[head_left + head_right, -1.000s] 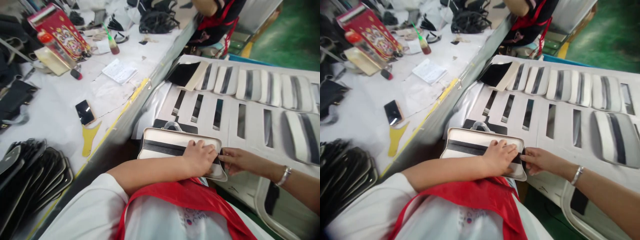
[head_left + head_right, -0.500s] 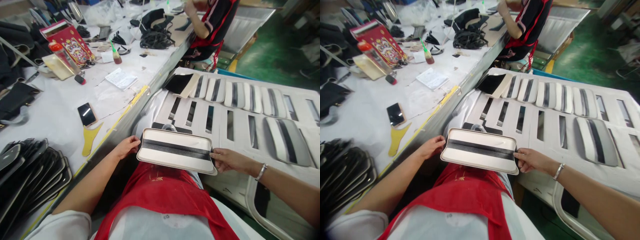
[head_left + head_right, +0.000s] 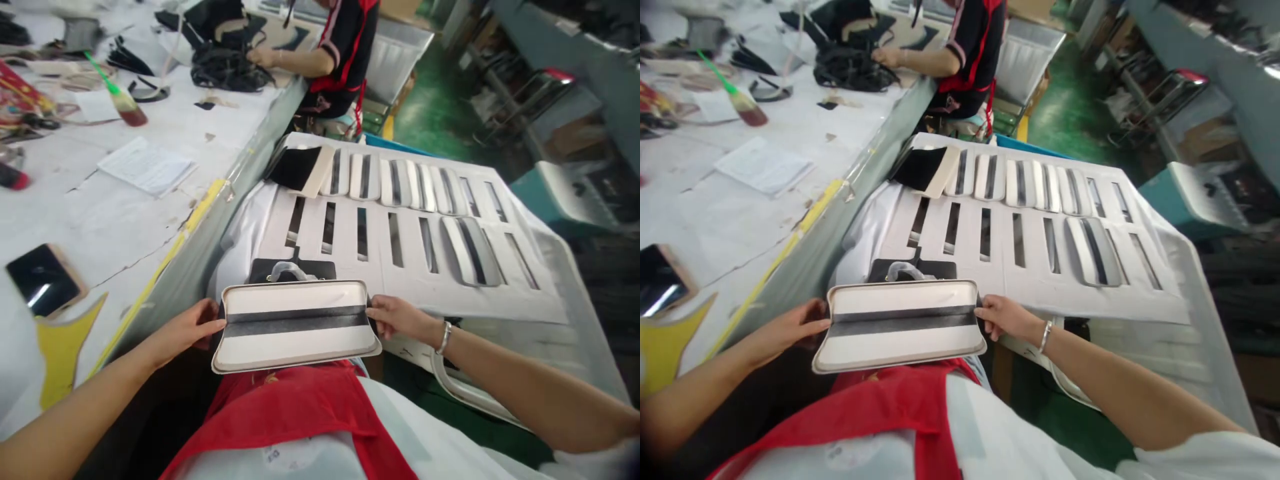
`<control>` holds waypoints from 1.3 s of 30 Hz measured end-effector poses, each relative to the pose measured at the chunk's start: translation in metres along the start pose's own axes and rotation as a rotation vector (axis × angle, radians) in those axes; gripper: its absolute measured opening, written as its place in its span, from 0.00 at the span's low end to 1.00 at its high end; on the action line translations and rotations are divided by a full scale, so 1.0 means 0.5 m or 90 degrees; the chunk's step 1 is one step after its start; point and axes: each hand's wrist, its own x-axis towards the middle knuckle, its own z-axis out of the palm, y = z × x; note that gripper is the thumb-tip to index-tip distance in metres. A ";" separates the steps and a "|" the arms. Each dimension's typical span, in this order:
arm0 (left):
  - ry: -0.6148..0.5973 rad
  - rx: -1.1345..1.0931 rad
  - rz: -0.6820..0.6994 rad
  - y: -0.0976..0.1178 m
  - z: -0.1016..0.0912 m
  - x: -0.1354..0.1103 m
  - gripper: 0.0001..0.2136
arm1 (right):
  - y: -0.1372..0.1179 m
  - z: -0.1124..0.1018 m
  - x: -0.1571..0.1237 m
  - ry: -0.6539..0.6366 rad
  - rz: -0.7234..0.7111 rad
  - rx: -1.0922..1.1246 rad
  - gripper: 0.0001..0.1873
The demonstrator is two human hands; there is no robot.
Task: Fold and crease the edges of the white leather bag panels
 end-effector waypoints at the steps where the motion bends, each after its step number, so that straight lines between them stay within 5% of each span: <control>1: 0.015 0.076 0.035 0.015 -0.005 0.005 0.24 | 0.003 0.003 -0.003 0.021 -0.015 0.004 0.21; 3: 0.077 0.224 0.140 0.059 0.002 0.018 0.28 | 0.007 0.010 -0.010 0.067 -0.037 0.005 0.18; 6: 0.158 0.393 0.345 0.150 0.066 0.051 0.28 | 0.006 0.019 -0.021 0.110 -0.058 -0.009 0.15; 8: 0.080 0.460 0.440 0.208 0.127 0.082 0.26 | 0.005 0.023 -0.025 0.128 -0.076 -0.023 0.13; 12: -0.099 0.518 0.408 0.275 0.204 0.136 0.25 | 0.018 0.029 -0.024 0.154 -0.115 -0.027 0.12; 21: -0.202 0.407 0.439 0.314 0.243 0.170 0.23 | 0.045 0.029 -0.025 0.152 -0.194 -0.017 0.12; 27: -0.160 0.312 0.440 0.309 0.266 0.183 0.14 | 0.036 0.024 -0.028 0.144 -0.181 -0.016 0.11; 33: -0.130 0.417 0.429 0.340 0.300 0.194 0.13 | 0.045 0.021 -0.018 0.132 -0.181 -0.015 0.12; 36: -0.156 0.372 0.418 0.336 0.280 0.189 0.14 | 0.043 0.019 -0.023 0.166 -0.204 -0.089 0.11; 39: -0.217 0.293 0.370 0.312 0.221 0.176 0.16 | 0.040 0.018 -0.029 0.217 -0.264 -0.202 0.10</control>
